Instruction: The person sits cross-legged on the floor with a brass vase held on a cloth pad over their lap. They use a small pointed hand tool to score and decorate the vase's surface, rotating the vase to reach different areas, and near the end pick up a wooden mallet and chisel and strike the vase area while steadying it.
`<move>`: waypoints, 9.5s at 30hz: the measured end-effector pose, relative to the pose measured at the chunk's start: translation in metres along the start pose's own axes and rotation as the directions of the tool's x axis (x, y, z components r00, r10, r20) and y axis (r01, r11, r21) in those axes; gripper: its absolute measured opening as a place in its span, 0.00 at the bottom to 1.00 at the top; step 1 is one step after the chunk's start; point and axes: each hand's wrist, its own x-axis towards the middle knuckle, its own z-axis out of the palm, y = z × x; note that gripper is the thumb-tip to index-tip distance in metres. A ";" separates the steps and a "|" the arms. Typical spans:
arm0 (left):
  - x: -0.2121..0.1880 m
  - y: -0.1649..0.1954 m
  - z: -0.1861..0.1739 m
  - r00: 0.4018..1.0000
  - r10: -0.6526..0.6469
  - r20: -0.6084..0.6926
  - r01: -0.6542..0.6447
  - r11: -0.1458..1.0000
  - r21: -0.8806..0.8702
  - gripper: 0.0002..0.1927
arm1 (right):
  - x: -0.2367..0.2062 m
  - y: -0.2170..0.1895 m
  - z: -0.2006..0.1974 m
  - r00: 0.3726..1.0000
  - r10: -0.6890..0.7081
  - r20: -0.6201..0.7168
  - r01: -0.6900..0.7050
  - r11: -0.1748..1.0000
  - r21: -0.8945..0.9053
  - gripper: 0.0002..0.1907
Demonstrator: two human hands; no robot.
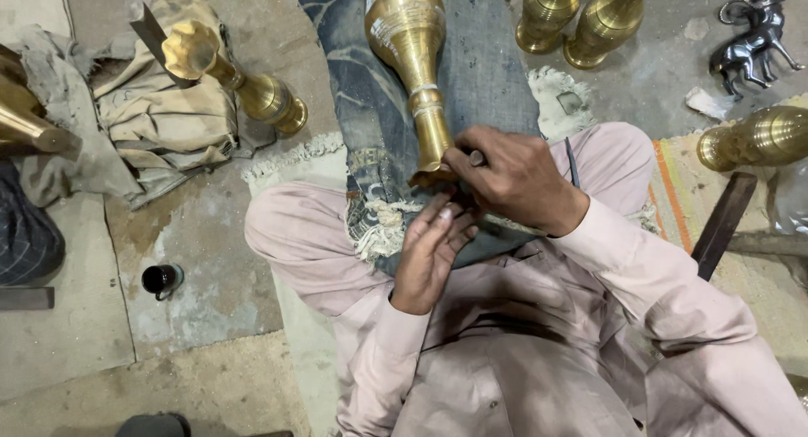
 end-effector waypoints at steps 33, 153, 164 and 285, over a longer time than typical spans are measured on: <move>-0.042 0.038 0.079 0.961 -0.021 -0.277 0.047 0.995 0.087 0.29 | -0.083 -0.118 0.015 0.934 0.339 -0.111 -0.277 0.886 0.372 0.21; -0.010 -0.051 0.071 0.981 0.188 -0.054 -0.182 0.979 0.092 0.16 | -0.002 0.010 -0.068 0.906 0.361 0.220 -0.422 0.808 0.412 0.10; -0.021 -0.041 0.048 0.845 0.478 -0.239 -0.235 0.734 0.637 0.16 | -0.051 -0.019 -0.047 0.944 0.300 0.140 -0.324 0.924 0.203 0.21; -0.051 0.045 0.032 0.762 0.534 0.367 -0.287 -0.230 0.930 0.17 | -0.087 -0.026 -0.037 0.886 0.381 0.264 -0.463 0.705 0.537 0.15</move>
